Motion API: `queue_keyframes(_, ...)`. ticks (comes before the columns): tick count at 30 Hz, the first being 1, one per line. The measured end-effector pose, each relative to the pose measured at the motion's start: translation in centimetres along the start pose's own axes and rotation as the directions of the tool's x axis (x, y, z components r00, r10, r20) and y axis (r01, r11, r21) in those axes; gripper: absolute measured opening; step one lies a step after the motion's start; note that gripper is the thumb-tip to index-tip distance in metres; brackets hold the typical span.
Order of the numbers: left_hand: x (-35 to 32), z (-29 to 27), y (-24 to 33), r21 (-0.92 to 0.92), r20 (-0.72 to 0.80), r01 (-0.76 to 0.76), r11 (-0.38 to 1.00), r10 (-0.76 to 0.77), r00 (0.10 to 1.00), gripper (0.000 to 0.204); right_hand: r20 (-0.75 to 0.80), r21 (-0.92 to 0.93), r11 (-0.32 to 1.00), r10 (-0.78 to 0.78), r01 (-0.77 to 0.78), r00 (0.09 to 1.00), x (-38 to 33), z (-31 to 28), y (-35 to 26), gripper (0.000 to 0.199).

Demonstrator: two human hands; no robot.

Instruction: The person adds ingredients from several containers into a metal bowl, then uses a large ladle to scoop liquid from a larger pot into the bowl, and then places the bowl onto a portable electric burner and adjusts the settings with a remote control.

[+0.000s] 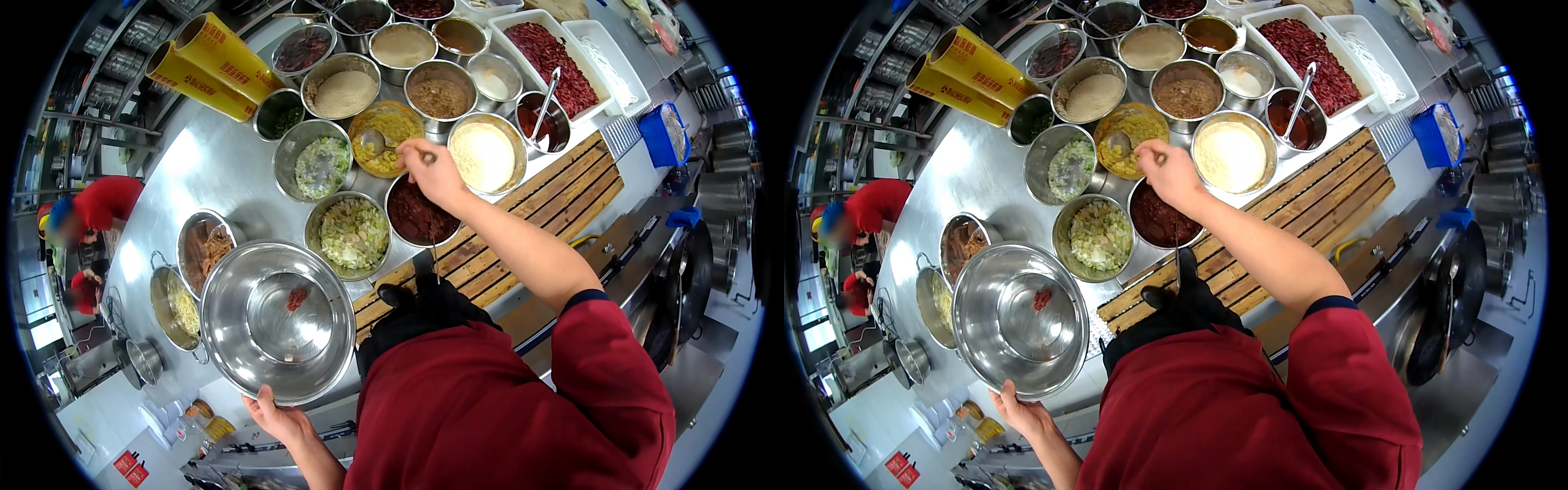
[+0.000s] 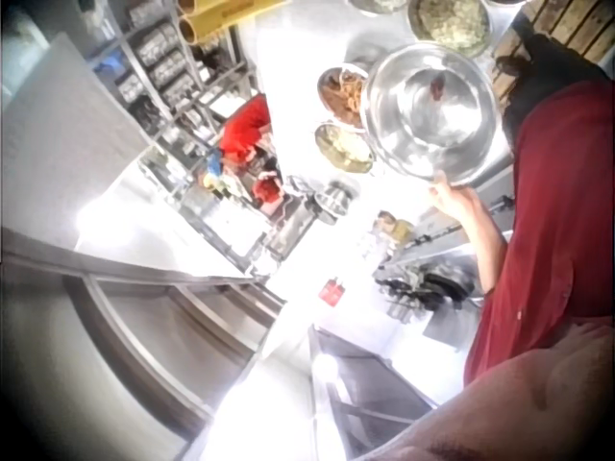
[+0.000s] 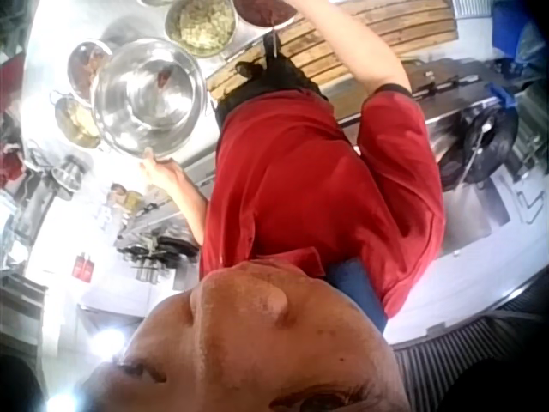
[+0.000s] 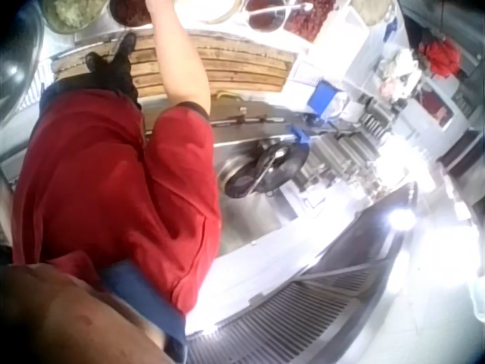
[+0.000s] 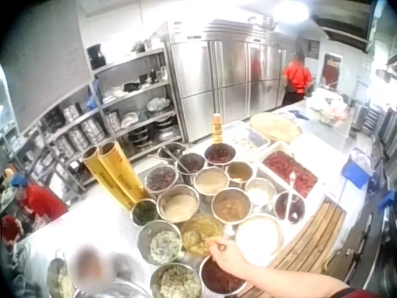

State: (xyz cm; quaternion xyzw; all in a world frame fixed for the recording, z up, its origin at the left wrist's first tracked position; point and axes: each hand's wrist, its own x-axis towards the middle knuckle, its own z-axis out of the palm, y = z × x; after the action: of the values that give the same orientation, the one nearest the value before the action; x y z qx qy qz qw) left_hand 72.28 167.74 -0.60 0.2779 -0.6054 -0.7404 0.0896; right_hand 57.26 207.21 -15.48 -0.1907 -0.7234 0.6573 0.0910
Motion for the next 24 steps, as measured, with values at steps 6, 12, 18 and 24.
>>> queue_keyframes(6, 0.5, -0.4, -0.3, 0.002, 0.054, 0.01, 1.0, -0.01, 0.998, 0.035, 0.012, -0.101, 0.992, -0.08, 0.081, 0.997, -1.0, 0.7, -1.2, 0.019)
queue_keyframes(12, 1.6, -0.6, -1.0, -0.002, 0.103, -0.004, 1.0, 0.005, 0.995, 0.038, -0.064, 0.316, 0.942, 0.138, -0.111, 0.988, -1.7, -2.0, -3.2, 0.022)
queue_keyframes(18, 3.2, 2.6, -1.9, -0.002, 0.167, 0.023, 1.0, -0.022, 0.986, 0.038, 0.078, 0.209, 0.975, -0.096, 0.077, 0.992, -8.5, -2.9, -11.0, 0.021)
queue_keyframes(24, 4.4, 7.4, -2.8, -0.001, 0.19, 0.032, 0.999, -0.032, 0.981, 0.014, 0.642, -0.26, 0.498, -0.551, 0.827, 0.533, -15.3, -0.8, -11.9, 0.041)
